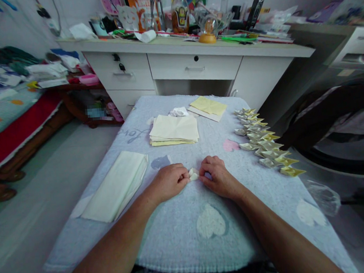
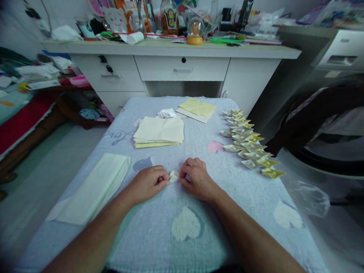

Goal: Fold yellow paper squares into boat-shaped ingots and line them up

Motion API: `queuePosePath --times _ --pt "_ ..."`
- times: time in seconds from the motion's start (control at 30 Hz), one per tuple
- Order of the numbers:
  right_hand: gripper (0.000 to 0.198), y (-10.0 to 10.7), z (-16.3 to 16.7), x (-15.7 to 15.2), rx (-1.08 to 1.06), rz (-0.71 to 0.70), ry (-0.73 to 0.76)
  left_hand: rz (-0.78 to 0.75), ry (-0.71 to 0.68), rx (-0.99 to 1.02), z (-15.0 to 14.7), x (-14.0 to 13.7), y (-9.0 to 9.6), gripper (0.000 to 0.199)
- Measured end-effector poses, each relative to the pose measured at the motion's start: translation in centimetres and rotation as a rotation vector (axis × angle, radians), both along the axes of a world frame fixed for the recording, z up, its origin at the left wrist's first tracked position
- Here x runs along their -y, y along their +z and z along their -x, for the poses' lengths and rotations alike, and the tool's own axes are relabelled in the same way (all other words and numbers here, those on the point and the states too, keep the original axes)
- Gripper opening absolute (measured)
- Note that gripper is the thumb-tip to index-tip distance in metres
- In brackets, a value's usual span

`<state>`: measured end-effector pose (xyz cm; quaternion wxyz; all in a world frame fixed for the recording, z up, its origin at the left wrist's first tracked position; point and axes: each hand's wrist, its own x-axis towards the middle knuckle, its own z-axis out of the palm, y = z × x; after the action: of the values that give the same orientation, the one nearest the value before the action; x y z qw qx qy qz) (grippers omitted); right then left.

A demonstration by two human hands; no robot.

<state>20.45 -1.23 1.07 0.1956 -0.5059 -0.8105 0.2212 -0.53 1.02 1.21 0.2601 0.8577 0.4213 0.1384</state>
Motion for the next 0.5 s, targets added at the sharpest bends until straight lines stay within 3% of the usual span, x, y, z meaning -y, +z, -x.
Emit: queuePosePath --times 0.5 --pt "0.007 -0.39 0.35 -0.15 0.006 -0.021 -0.063 -0.018 0.025 0.0 0.02 0.2 -0.16 0.009"
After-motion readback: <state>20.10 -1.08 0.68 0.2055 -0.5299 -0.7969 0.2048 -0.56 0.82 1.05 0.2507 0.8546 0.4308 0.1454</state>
